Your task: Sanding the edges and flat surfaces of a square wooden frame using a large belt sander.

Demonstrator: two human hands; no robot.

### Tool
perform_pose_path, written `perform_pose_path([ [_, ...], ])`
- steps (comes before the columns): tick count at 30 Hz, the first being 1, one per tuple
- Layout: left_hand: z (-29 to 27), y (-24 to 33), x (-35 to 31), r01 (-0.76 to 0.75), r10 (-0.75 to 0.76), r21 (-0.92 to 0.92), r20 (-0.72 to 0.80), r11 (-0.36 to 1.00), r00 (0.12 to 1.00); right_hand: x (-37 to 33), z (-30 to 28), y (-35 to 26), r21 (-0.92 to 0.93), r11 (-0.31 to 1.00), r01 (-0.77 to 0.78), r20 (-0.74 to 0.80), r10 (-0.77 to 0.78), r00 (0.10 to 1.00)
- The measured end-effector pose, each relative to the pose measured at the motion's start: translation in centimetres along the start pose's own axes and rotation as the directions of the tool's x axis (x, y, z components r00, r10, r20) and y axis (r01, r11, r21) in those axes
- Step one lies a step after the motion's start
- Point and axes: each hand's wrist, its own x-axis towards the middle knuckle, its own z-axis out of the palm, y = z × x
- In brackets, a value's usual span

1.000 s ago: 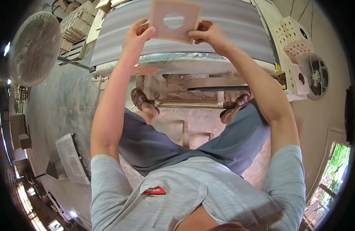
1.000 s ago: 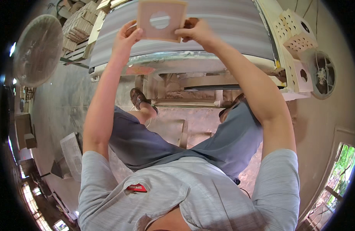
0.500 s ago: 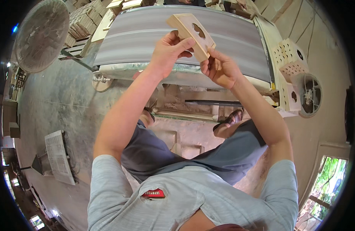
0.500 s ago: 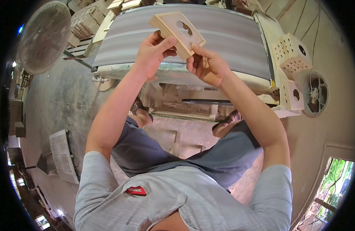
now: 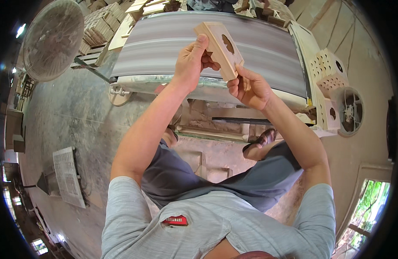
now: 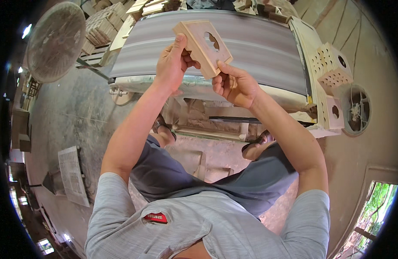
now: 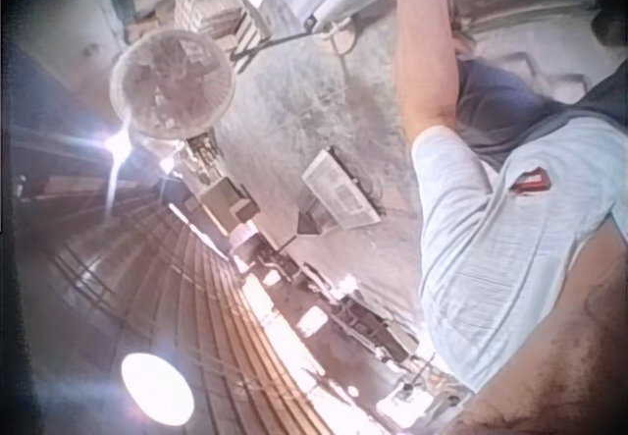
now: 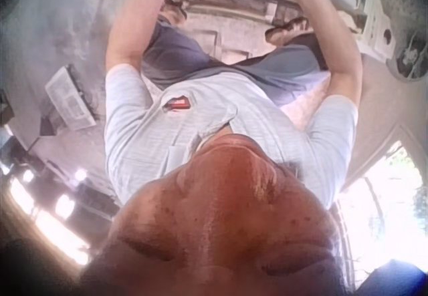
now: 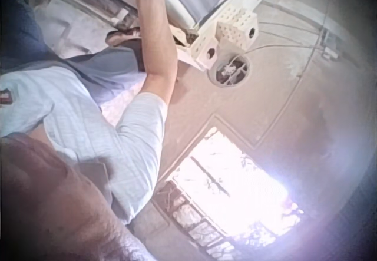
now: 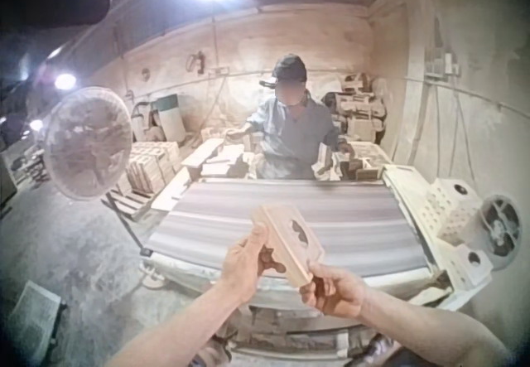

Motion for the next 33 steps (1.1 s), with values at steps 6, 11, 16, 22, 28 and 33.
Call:
perform_pose_path([
  [6, 0.4, -0.3, -0.1, 0.047, -0.047, -0.077, -0.004, 0.996, 0.999, -0.5, 0.4, 0.1, -0.069, 0.994, 0.087, -0.072, -0.092, 0.993],
  [11, 0.7, -0.8, -0.2, 0.028, -0.029, 0.074, 0.004, 0.997, 1.0, -0.6, 0.4, -0.1, -0.172, 0.97, 0.172, -0.062, -0.185, 0.981],
  [16, 2.1, -0.5, -0.8, 0.031, -0.035, 0.056, 0.059, 0.998, 0.998, -0.9, 0.4, -0.4, -0.202, 0.956, 0.213, -0.038, -0.224, 0.974],
  [22, 2.0, -1.5, -0.4, 0.135, -0.144, 0.151, 0.052, 0.979, 0.988, -0.8, 0.0, -0.4, -0.239, 0.922, 0.306, -0.055, -0.328, 0.943],
  [28, 1.0, -1.0, -0.3, 0.166, -0.202, 0.469, 0.029, 0.868, 0.979, 0.0, -1.4, -0.9, -0.419, 0.846, 0.328, -0.136, -0.416, 0.899],
  [33, -1.5, -2.4, 1.4, 0.151, -0.209, 0.655, 0.012, 0.741, 0.978, 0.8, -6.8, -5.8, -0.806, 0.442, 0.394, -0.008, -0.673, 0.739],
])
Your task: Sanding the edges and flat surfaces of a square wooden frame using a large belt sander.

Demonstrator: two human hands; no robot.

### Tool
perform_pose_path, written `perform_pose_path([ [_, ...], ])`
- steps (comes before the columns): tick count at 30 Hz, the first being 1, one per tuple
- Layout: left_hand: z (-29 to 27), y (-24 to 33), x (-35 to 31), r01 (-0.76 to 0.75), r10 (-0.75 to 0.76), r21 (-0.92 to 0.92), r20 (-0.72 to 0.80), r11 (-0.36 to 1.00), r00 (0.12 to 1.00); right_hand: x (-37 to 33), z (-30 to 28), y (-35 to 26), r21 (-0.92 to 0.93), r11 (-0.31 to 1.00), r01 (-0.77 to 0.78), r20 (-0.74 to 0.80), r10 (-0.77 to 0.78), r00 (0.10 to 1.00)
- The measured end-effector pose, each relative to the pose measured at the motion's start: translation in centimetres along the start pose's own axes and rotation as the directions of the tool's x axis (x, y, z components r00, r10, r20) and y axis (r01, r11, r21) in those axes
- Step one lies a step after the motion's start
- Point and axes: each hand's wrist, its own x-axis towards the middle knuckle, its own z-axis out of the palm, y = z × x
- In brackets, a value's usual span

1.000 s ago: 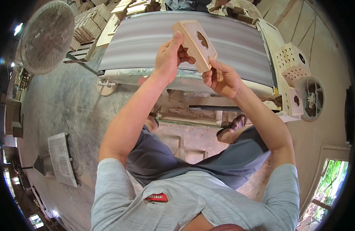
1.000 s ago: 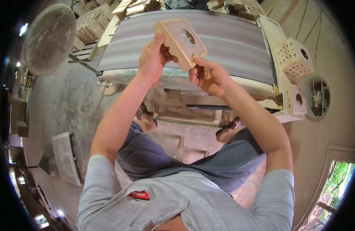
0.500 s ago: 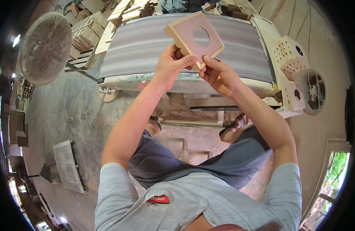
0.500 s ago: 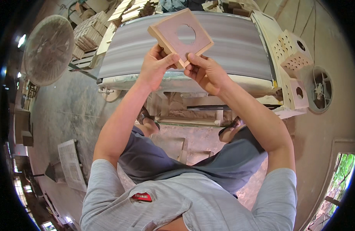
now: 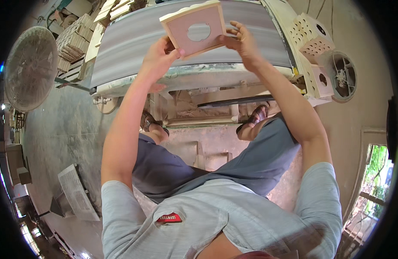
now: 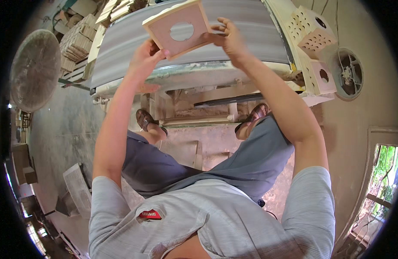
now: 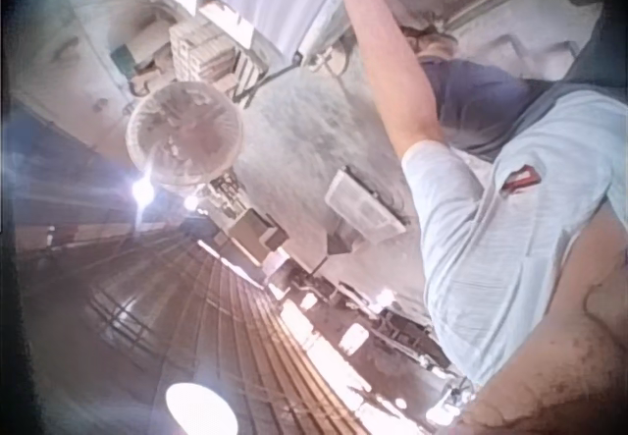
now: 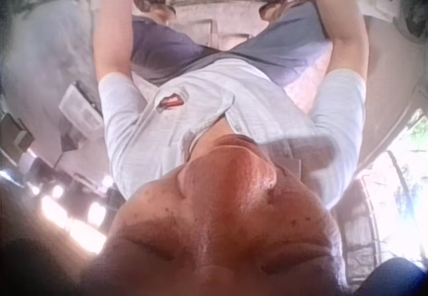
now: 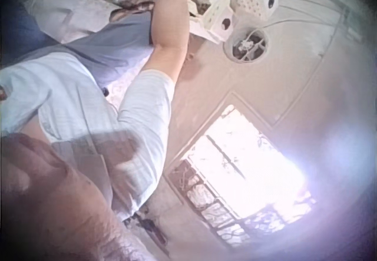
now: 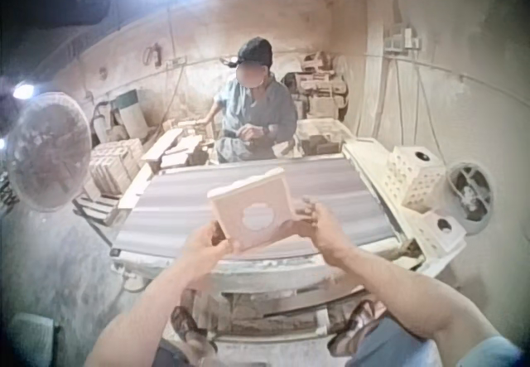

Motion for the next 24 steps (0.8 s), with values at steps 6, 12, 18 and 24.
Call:
perform_pose_path([
  [6, 1.5, -3.5, 3.8, -0.109, 0.087, 0.29, 0.087, 0.951, 0.992, 1.2, -3.7, 2.2, -0.444, 0.864, 0.239, 0.231, -0.147, 0.962],
  [12, 4.5, -5.5, 7.6, -0.112, 0.085, 0.353, 0.089, 0.929, 0.992, 2.2, -5.3, 3.5, -0.616, 0.778, 0.127, 0.167, -0.028, 0.985],
  [18, 6.6, -6.6, 9.8, -0.13, 0.102, 0.447, 0.085, 0.885, 0.991, 3.0, -7.6, 6.4, -0.596, 0.794, 0.124, 0.142, -0.048, 0.989],
  [24, 6.6, -9.2, 11.0, -0.169, 0.146, 0.458, 0.085, 0.873, 0.986, 3.7, -7.6, 7.8, -0.575, 0.804, 0.151, 0.135, -0.088, 0.987],
])
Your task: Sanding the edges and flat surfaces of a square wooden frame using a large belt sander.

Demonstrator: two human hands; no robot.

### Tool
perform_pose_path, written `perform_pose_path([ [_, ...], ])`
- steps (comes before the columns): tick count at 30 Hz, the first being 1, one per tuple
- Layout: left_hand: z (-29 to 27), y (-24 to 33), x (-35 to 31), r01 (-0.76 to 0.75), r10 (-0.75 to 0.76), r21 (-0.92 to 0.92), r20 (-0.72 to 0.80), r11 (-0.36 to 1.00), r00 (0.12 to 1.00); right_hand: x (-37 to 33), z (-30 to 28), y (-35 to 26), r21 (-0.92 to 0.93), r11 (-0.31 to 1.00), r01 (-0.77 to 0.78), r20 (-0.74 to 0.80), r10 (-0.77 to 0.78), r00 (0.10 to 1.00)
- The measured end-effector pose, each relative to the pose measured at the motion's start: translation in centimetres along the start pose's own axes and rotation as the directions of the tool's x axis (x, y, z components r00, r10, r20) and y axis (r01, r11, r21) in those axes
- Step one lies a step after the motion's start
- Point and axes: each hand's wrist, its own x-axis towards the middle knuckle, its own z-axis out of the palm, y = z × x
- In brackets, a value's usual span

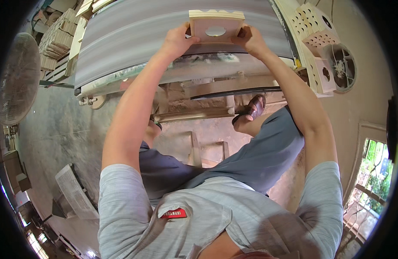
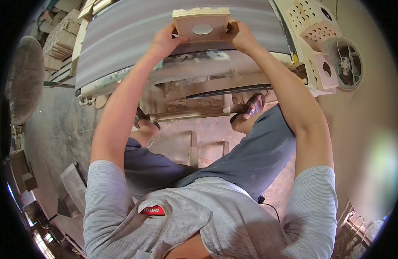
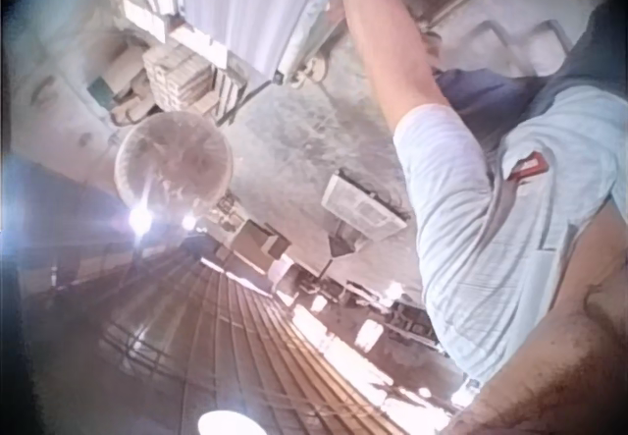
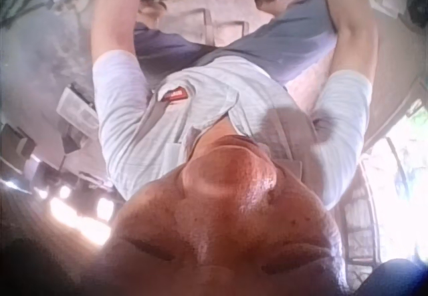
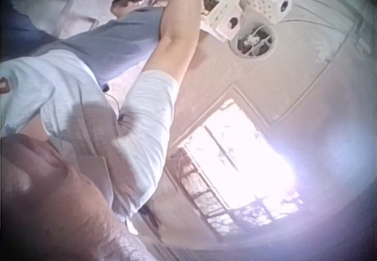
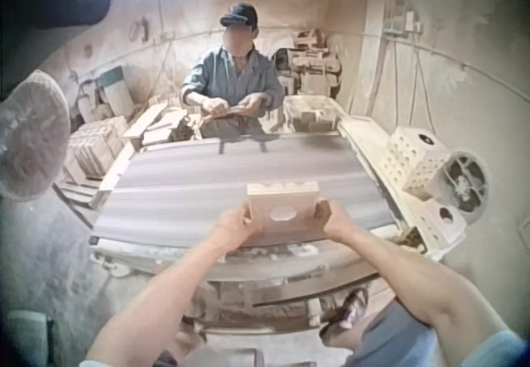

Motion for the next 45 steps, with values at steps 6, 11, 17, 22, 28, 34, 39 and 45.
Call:
perform_pose_path([
  [6, -2.9, -2.1, -1.7, 0.042, -0.041, -0.008, 0.01, 0.999, 0.999, 0.6, 2.8, -2.9, -0.063, 0.998, -0.031, 0.033, 0.033, 0.999],
  [11, -5.5, -4.4, -3.4, 0.08, -0.08, -0.03, 0.009, 0.996, 0.997, 1.8, 6.0, -4.8, -0.048, 0.997, -0.057, 0.054, 0.06, 0.997],
  [17, -7.7, -6.6, -6.3, 0.116, -0.116, 0.004, -0.039, 0.993, 0.992, 3.0, 9.4, -5.5, -0.105, 0.99, 0.09, 0.047, -0.086, 0.995],
  [22, -5.3, -3.7, -5.4, 0.221, -0.219, -0.183, 0.034, 0.958, 0.975, 1.5, 6.6, -3.5, -0.051, 0.993, 0.111, 0.042, -0.109, 0.993],
  [28, 0.1, 0.4, -1.3, -0.062, 0.062, -0.022, -0.018, 0.998, 0.998, -2.1, -0.2, 0.5, -0.033, 0.999, 0.015, -0.016, -0.015, 1.0],
  [34, 1.0, 0.0, -0.6, -0.056, 0.056, -0.071, 0.003, 0.996, 0.998, -1.3, -1.6, 3.7, -0.063, 0.998, 0.02, 0.035, -0.018, 0.999],
  [39, -1.4, 0.0, -2.1, 0.077, -0.059, -0.173, 0.107, 0.982, 0.993, -1.2, 0.4, 4.2, -0.004, 0.998, 0.069, 0.013, -0.069, 0.998],
  [45, -8.4, -6.0, -6.5, 0.081, -0.081, 0.007, -0.015, 0.997, 0.997, 2.6, 8.6, -5.7, -0.199, 0.96, 0.198, 0.013, -0.199, 0.98],
])
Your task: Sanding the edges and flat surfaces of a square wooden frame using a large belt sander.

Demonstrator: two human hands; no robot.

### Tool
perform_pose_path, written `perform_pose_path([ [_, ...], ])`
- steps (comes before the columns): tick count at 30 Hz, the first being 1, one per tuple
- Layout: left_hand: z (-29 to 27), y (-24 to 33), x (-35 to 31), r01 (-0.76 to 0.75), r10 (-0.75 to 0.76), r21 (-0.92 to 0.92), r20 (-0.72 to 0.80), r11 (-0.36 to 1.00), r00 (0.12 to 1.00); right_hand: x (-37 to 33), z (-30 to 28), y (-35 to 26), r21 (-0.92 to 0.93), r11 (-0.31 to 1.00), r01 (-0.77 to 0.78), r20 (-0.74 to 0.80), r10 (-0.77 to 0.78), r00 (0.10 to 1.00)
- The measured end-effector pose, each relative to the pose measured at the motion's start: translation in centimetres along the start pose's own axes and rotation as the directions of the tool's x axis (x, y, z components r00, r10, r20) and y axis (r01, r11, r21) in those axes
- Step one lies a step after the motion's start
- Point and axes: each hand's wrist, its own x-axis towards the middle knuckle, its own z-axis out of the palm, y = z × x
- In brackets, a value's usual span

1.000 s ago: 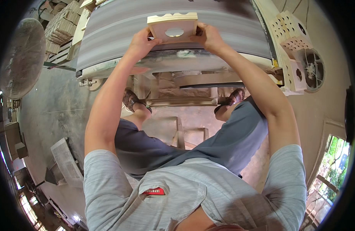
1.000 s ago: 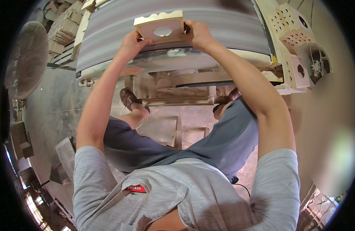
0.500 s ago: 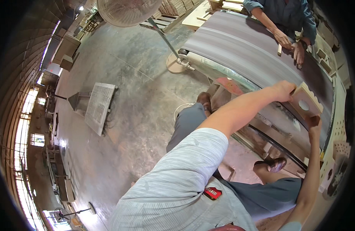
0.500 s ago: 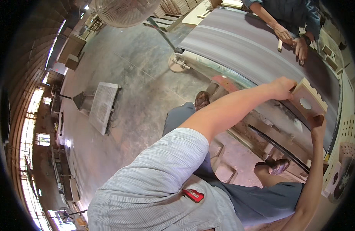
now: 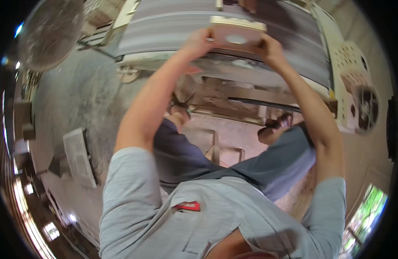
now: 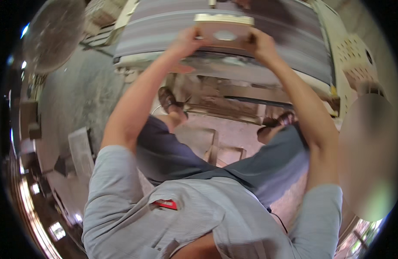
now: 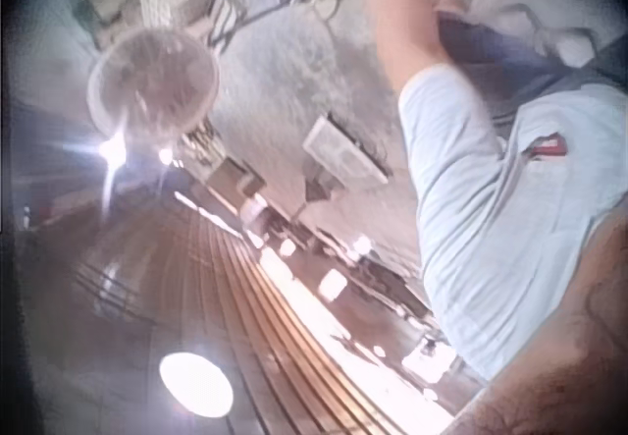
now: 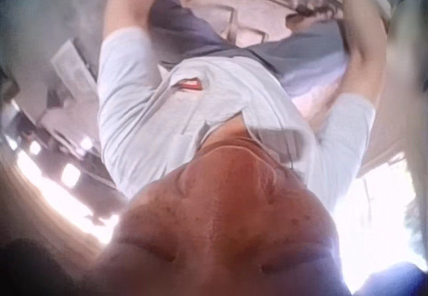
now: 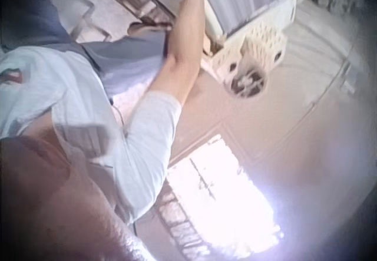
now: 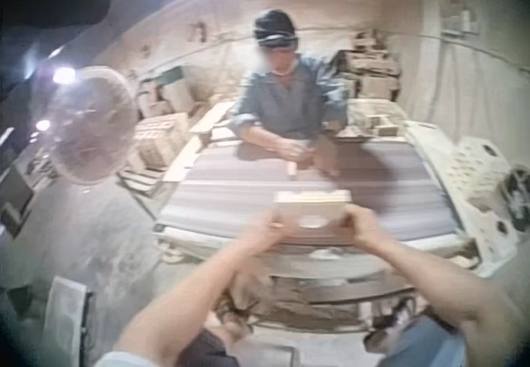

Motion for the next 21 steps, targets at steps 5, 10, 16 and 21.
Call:
perform_pose_path([
  [5, -3.3, -2.4, -2.8, 0.117, -0.118, -0.073, -0.01, 0.99, 0.993, 0.9, 2.9, -5.0, 0.222, 0.971, -0.09, 0.088, 0.072, 0.993],
  [10, -5.8, 1.8, -4.5, 0.07, -0.158, -0.457, -0.158, 0.887, 0.975, 1.1, -0.8, -7.5, 0.639, 0.717, -0.278, 0.24, 0.157, 0.958],
  [16, -5.3, 8.0, -7.8, 0.022, -0.158, -0.797, -0.092, 0.603, 0.983, -1.1, -3.9, -9.7, 0.855, 0.321, -0.408, 0.327, 0.278, 0.903],
  [21, -3.7, 12.4, -8.7, 0.084, -0.121, -0.845, 0.023, 0.528, 0.992, -2.7, -4.3, -12.6, 0.883, 0.205, -0.422, 0.364, 0.266, 0.892],
])
